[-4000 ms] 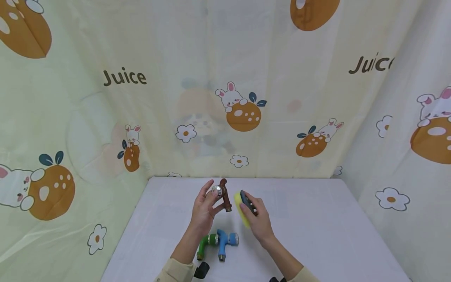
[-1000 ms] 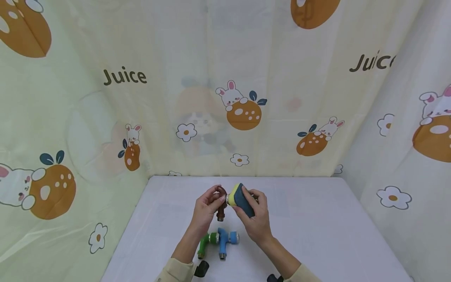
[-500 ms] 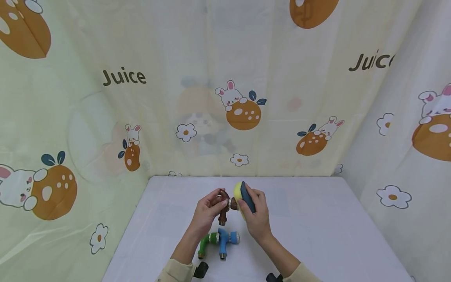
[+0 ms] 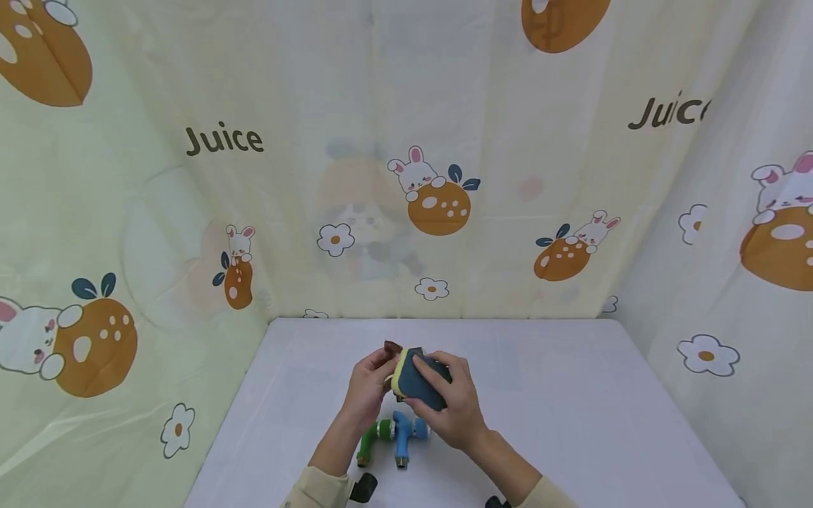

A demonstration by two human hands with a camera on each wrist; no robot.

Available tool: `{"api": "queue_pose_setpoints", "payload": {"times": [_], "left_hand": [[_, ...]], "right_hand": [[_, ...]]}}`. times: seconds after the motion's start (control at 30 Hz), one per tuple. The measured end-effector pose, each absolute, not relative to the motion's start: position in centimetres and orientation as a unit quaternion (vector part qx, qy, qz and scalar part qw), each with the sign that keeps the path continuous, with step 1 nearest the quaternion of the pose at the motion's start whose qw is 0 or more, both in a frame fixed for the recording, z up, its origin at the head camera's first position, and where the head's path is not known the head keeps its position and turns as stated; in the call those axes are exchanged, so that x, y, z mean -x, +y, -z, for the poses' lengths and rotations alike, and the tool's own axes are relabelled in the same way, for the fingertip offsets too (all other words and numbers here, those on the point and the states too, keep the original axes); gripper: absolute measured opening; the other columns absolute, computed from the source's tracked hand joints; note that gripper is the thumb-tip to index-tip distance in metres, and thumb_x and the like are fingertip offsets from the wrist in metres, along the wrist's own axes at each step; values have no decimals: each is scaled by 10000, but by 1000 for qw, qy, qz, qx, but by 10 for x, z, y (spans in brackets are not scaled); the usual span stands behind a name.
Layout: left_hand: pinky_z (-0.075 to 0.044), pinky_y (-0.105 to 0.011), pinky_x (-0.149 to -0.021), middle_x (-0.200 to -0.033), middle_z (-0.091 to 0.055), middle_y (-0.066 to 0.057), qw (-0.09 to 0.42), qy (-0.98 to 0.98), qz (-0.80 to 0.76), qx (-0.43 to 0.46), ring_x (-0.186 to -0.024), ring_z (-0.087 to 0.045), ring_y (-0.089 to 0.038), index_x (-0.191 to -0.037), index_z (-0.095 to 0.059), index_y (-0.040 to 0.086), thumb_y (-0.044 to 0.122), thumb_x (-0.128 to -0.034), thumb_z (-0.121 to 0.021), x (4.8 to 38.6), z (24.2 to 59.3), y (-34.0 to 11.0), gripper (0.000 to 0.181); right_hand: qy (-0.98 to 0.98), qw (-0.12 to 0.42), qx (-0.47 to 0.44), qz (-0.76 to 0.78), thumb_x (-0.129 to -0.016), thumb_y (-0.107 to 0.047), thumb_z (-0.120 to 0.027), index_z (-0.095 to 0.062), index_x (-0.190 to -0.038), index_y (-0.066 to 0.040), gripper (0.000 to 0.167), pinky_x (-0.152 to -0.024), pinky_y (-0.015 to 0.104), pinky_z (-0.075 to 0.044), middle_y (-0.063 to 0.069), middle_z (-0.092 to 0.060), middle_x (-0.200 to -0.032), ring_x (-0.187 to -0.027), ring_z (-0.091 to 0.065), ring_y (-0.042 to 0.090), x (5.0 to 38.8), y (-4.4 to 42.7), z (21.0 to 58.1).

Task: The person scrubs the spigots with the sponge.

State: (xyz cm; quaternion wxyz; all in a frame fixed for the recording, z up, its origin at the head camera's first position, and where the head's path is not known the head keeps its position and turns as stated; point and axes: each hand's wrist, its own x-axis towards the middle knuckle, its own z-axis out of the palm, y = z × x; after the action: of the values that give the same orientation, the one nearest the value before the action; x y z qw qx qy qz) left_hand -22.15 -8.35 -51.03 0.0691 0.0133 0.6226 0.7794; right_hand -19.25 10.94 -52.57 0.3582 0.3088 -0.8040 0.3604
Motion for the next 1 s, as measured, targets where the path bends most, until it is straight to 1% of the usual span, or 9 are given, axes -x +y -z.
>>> {"api": "queue_pose_setpoints", "payload": {"times": [0.13, 0.27, 0.37, 0.5, 0.57, 0.7, 0.8, 0.93, 1.0], "left_hand": [[-593, -259, -904, -1172, -723, -22, 85, 596, -799, -14, -1091, -692, -134, -1330, -659, 24, 342, -1005, -699, 222, 509, -84, 457], [-605, -225, -867, -1150, -747, -24, 116, 543, -831, -32, -1041, -728, -112, -1323, -665, 26, 340, -1035, -649, 221, 506, -87, 427], [-589, -244, -940, -1188, -746, -16, 130, 523, -841, -51, -1111, -713, -120, -1336, -672, 40, 298, -1045, -634, 221, 507, -90, 390], [-526, -318, -1064, -1256, -712, 6, 136, 524, -836, -87, -1238, -636, -154, -1308, -707, 103, 281, -1052, -627, 220, 510, -92, 322], [-505, -353, -1080, -1280, -678, 4, 143, 516, -838, -106, -1274, -597, -176, -1268, -717, 147, 280, -1063, -607, 219, 510, -93, 267], [-515, -354, -1039, -1321, -612, -8, 173, 497, -838, -147, -1299, -583, -197, -1215, -667, 239, 269, -1098, -540, 217, 508, -95, 175], [-526, -321, -988, -1370, -590, -19, 184, 496, -833, -160, -1267, -612, -195, -1227, -617, 268, 266, -1121, -481, 217, 508, -95, 172], [-531, -265, -841, -1327, -615, 13, 176, 527, -818, -148, -1082, -668, -137, -1278, -592, 287, 352, -1129, -438, 217, 508, -92, 224], [-537, -258, -812, -1307, -628, 28, 169, 541, -812, -141, -1041, -672, -121, -1319, -578, 286, 408, -1121, -440, 217, 508, -91, 271]], "right_hand": [[-801, 360, -340, -338, -964, -528, -700, -631, -1446, -167, 606, -908, 407, -515, 159, -551, -1383, -1224, -481, 274, 192, 109, 528], [-807, 348, -323, -352, -932, -454, -769, -627, -1450, -164, 610, -889, 410, -541, 156, -545, -1400, -1231, -475, 273, 192, 110, 527], [-807, 331, -311, -378, -915, -402, -796, -619, -1457, -162, 619, -885, 401, -560, 148, -531, -1408, -1242, -464, 265, 192, 110, 526], [-793, 311, -310, -421, -914, -343, -803, -606, -1467, -143, 620, -916, 353, -556, 134, -515, -1404, -1241, -463, 253, 191, 110, 527], [-784, 302, -315, -440, -911, -303, -804, -599, -1472, -130, 622, -927, 320, -544, 130, -511, -1404, -1235, -468, 247, 191, 109, 527], [-772, 293, -328, -459, -900, -245, -810, -594, -1472, -107, 627, -941, 270, -528, 133, -507, -1402, -1220, -482, 240, 190, 108, 528], [-767, 298, -332, -461, -896, -232, -812, -589, -1472, -90, 633, -964, 262, -520, 155, -502, -1409, -1235, -480, 256, 189, 107, 527], [-774, 314, -331, -439, -955, -356, -762, -569, -1487, -101, 620, -989, 272, -524, 170, -478, -1435, -1287, -453, 264, 189, 105, 525], [-780, 321, -334, -422, -983, -432, -712, -560, -1492, -112, 620, -992, 284, -540, 173, -471, -1441, -1303, -445, 260, 188, 104, 525]]}}
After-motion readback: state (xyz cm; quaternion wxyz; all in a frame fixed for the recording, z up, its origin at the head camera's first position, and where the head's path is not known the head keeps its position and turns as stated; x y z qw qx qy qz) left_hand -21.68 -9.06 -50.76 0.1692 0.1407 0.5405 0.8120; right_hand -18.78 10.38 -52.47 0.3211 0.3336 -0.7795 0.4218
